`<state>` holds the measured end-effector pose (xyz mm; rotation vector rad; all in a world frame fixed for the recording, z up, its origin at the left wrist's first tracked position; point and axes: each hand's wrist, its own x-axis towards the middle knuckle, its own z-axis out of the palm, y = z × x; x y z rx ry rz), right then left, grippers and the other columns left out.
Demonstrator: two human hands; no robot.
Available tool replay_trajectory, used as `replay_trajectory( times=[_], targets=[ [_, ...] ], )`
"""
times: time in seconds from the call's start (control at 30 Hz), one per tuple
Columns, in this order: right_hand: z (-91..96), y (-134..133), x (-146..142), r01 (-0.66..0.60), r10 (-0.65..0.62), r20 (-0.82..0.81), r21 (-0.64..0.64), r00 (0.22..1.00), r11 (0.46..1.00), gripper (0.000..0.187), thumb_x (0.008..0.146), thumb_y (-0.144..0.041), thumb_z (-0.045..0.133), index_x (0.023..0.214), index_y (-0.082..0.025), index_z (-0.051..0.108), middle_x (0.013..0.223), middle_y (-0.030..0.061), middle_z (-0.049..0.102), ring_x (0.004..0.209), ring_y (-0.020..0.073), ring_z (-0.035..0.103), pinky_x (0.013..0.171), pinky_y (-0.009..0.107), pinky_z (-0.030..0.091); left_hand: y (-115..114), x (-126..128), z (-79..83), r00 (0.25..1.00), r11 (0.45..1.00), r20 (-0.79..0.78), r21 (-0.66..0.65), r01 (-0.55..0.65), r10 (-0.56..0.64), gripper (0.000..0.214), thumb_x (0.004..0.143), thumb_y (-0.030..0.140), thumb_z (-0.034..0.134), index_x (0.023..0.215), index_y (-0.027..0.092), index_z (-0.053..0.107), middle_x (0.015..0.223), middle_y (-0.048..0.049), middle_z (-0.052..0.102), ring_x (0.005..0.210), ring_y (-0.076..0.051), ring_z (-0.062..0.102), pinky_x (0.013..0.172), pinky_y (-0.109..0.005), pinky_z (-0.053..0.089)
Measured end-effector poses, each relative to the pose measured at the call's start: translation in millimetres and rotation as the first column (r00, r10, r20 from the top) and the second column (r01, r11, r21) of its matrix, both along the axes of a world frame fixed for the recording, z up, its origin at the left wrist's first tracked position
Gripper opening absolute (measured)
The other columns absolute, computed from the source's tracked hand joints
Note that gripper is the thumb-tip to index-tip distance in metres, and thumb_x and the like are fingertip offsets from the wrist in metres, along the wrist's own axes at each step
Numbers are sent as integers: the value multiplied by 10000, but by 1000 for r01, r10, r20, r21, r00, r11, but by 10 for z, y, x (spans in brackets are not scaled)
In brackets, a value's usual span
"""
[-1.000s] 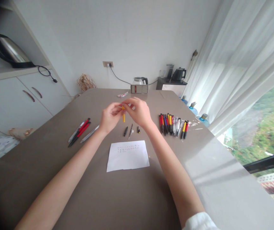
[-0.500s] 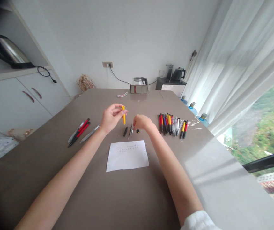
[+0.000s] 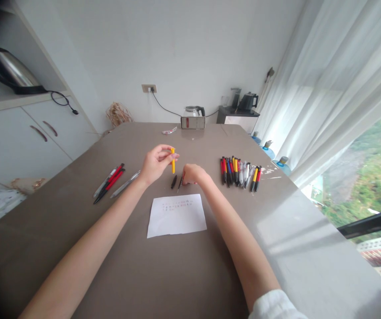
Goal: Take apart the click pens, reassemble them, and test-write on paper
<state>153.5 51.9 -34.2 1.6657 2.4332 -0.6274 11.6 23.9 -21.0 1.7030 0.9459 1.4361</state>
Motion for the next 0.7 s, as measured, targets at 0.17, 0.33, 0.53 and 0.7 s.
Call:
replay_trajectory(
  times=[0.17, 0.33, 0.53, 0.7],
  targets=[
    [3, -17, 1, 14, -14, -11, -11, 1000, 1000, 273, 615, -203, 569, 872, -145, 637, 656, 54, 637, 462, 119, 553, 443, 217, 440, 12, -6, -16, 1000, 1000, -9, -5, 6, -6, 304, 686, 366, 576, 908, 172, 506, 795, -51, 638, 731, -165, 622, 723, -343, 492],
    [-2, -30, -26, 32, -32, -28, -9, 999, 999, 265, 597, -162, 563, 850, -128, 635, 680, 68, 644, 457, 122, 560, 425, 210, 441, 24, -15, -32, 1000, 1000, -11, -14, 14, -14, 296, 692, 364, 571, 906, 173, 500, 803, -55, 639, 734, -168, 623, 720, -345, 492],
    [54, -53, 8, 93, -87, -132, 32, 987, 995, 208, 579, -134, 581, 781, -115, 624, 634, 69, 637, 438, 128, 560, 402, 209, 439, 28, -26, -44, 999, 999, -24, -34, 22, -23, 292, 698, 366, 562, 908, 174, 496, 811, -55, 640, 742, -168, 622, 711, -339, 492],
    [276, -88, 132, 249, -98, -565, 197, 819, 948, 172, 644, -217, 573, 793, -131, 588, 702, 61, 644, 537, 119, 587, 405, 164, 436, 63, -27, -106, 996, 998, -90, -64, -7, 1, 273, 682, 369, 577, 856, 171, 507, 778, -49, 638, 726, -165, 616, 691, -333, 486]
  ],
)
